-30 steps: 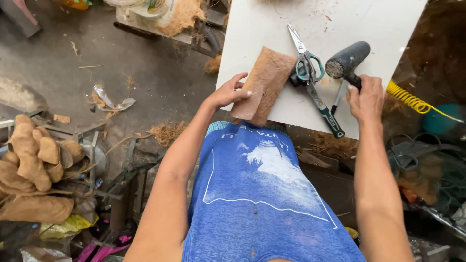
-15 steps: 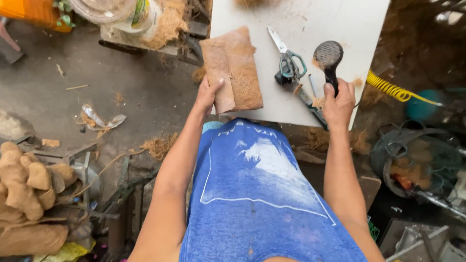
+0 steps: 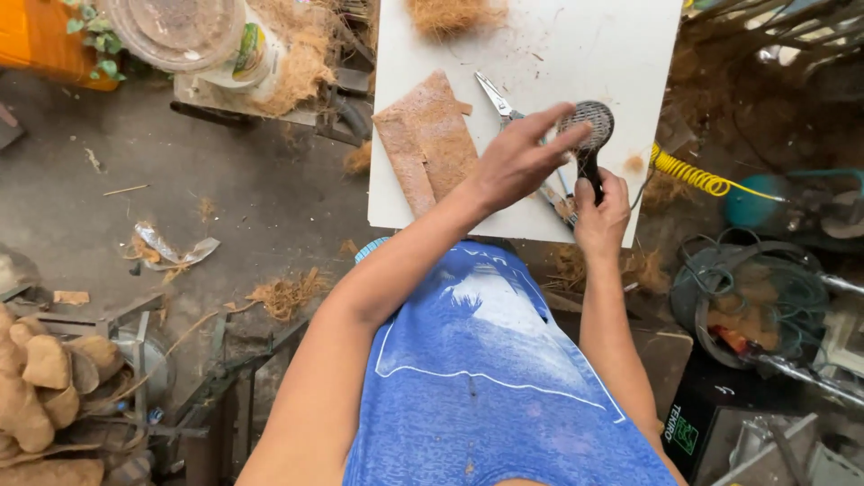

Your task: Finishing a handmade fiber pouch by applying a treatment and drying it with a hair dryer

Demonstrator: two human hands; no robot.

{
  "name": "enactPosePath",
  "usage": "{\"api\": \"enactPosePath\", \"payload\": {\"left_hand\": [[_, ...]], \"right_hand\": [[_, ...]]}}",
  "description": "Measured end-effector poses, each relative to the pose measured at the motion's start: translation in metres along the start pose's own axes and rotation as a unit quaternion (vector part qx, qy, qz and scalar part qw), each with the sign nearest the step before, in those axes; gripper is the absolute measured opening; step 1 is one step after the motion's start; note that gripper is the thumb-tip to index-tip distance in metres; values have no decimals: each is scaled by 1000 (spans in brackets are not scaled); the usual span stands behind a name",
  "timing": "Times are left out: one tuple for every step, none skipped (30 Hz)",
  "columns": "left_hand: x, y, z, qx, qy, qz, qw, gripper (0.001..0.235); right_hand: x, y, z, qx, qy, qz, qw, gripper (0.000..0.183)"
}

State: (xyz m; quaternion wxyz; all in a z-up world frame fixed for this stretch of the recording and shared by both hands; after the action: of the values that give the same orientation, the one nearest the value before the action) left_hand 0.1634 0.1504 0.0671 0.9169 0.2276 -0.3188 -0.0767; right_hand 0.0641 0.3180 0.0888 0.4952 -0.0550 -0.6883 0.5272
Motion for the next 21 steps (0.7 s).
{"api": "enactPosePath", "payload": {"left_hand": [[0,6,7,-1,0,-4,1000,66],[1,13,14,-49,32,5,998,35],[1,21,21,-97,64,14,993,16],[6,30,13,-104,64,8,992,16],[10,40,5,-124,61,-36,990,16],[14,54,-9,-138,53,-84,985,20],[12,62,-30,-139,50,-93,985,20],[8,63,-46,-126,-14,-117,985,12],[5,63,-64,-113,-79,-139,981,5],[11,61,-71,-116,-79,-143,980,5],[10,56,-81,-35,-262,-72,962,43],[8,46,-88,43,-429,6,902,89],[1,36,-73,37,-425,6,904,89],[-2,35,-69,121,-422,-95,893,85],[-5,34,-65,205,-412,-194,866,82],[-4,38,-49,203,-413,-193,867,82],[0,41,-32,266,-344,-263,861,81],[1,44,-14,323,-269,-331,845,80],[4,51,0,319,-269,-332,846,80],[8,59,15,308,-229,-367,847,85],[13,66,28,296,-188,-401,846,90]], "right_hand": [[1,-4,-1,-2,3,-3,1000,27],[2,-7,-2,-5,11,1,1000,26],[3,-10,-2,-8,19,4,1000,26],[1,5,2,-9,28,4,1000,26],[-1,22,6,-73,53,51,995,26],[0,41,1,-142,77,95,982,25],[9,36,-1,-149,83,92,981,25],[13,31,4,-178,86,219,956,26],[17,26,9,-203,87,341,914,27],[23,28,9,-203,91,341,914,27],[28,29,9,-199,69,400,892,30],[34,29,17,-188,48,457,868,34],[36,22,29,-181,52,457,869,34],[40,16,28,-164,52,458,872,35],[43,10,27,-147,51,459,875,36],[41,11,30,-146,52,460,874,36],[39,10,32,-132,62,439,887,32],[39,10,35,-115,72,416,899,28],[38,9,36,-112,75,416,900,28],[37,9,38,-106,68,406,905,25],[35,8,39,-99,61,397,910,23]]}}
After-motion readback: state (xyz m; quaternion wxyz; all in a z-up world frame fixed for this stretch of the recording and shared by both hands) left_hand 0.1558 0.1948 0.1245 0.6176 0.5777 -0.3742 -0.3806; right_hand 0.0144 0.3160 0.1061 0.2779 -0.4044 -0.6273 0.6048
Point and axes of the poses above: each hand's wrist, its own z-axis towards the middle knuckle, its own x-axis out of the back of the hand, y = z × x, the point moved 2 cm from there along z, towards the middle knuckle, and after that the axes turned 4 degrees about -x, right-handed, at the moved point
